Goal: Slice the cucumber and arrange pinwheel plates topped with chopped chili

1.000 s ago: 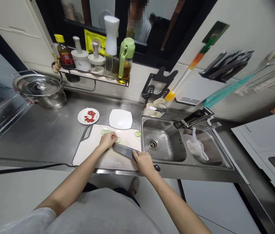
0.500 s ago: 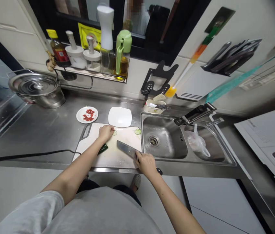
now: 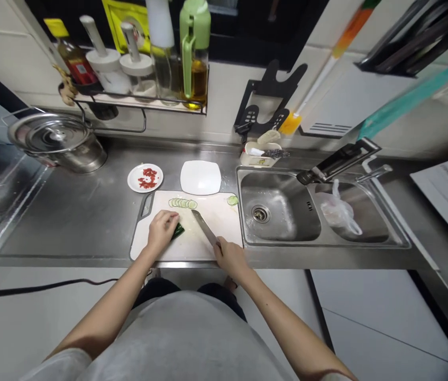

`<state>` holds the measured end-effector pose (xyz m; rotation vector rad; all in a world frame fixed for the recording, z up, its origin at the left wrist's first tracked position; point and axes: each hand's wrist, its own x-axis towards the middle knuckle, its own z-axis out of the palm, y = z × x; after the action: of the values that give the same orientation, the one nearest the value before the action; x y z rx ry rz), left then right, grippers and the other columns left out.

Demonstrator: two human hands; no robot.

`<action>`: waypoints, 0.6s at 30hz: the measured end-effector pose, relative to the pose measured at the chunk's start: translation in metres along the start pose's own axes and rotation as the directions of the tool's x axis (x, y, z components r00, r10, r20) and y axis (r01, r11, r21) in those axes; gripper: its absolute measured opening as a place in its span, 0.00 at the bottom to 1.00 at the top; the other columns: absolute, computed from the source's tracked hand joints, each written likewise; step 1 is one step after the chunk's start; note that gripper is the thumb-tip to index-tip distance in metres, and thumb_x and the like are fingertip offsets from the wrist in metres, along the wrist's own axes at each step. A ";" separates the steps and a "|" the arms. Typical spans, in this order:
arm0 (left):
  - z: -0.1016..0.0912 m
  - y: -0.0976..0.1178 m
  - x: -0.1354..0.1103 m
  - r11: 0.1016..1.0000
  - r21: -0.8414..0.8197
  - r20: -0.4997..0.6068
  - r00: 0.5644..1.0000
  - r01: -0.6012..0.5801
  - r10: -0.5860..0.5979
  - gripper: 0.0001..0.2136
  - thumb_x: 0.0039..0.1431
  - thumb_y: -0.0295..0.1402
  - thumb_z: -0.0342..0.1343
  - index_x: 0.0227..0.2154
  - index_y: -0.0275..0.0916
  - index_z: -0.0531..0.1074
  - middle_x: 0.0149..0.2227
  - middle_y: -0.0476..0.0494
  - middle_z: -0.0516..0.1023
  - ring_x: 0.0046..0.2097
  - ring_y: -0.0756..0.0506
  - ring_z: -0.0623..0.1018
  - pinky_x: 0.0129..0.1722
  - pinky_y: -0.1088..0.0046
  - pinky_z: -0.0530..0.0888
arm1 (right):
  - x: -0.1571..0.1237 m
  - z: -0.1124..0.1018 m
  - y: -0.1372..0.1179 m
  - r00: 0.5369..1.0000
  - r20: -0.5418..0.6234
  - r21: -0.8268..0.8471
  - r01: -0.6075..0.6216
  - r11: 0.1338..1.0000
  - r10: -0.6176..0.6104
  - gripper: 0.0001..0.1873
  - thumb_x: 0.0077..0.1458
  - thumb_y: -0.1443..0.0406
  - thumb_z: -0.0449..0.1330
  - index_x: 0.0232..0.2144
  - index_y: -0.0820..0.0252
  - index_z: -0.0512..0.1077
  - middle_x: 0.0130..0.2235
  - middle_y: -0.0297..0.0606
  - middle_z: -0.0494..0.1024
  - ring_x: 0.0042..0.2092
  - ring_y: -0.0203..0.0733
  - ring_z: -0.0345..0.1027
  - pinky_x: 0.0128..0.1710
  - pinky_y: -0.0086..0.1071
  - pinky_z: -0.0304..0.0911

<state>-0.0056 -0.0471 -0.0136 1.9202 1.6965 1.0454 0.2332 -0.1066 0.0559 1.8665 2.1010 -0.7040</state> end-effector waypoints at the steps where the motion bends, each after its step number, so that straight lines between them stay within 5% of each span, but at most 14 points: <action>1: -0.002 -0.001 -0.010 0.999 -0.012 0.014 0.999 -0.035 0.036 0.09 0.61 0.37 0.51 0.36 0.41 0.75 0.36 0.45 0.75 0.37 0.48 0.75 0.38 0.71 0.71 | 0.001 0.000 -0.007 1.000 0.012 0.015 0.012 1.000 -0.012 0.16 0.65 0.60 0.42 0.46 0.58 0.66 0.37 0.43 0.79 0.40 0.45 0.73 0.35 0.31 0.55; 6: 0.001 -0.009 -0.035 0.984 0.024 0.003 0.985 -0.175 0.175 0.08 0.60 0.34 0.54 0.39 0.42 0.76 0.37 0.44 0.76 0.40 0.47 0.75 0.41 0.69 0.72 | 0.006 -0.002 -0.033 0.994 0.056 0.037 0.087 0.996 -0.089 0.17 0.65 0.62 0.41 0.45 0.61 0.67 0.37 0.45 0.79 0.40 0.46 0.73 0.36 0.33 0.57; 18: 0.007 -0.026 -0.038 0.949 0.076 0.000 0.952 -0.306 0.307 0.08 0.59 0.31 0.56 0.41 0.44 0.76 0.35 0.45 0.76 0.39 0.48 0.74 0.40 0.69 0.72 | 0.008 -0.002 -0.048 0.987 0.093 0.018 0.133 0.991 -0.134 0.17 0.65 0.64 0.41 0.45 0.62 0.67 0.36 0.47 0.78 0.40 0.47 0.73 0.36 0.34 0.60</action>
<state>-0.0182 -0.0767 -0.0471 2.2841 1.4915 1.1156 0.1855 -0.1024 0.0628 1.6759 2.1809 -0.8187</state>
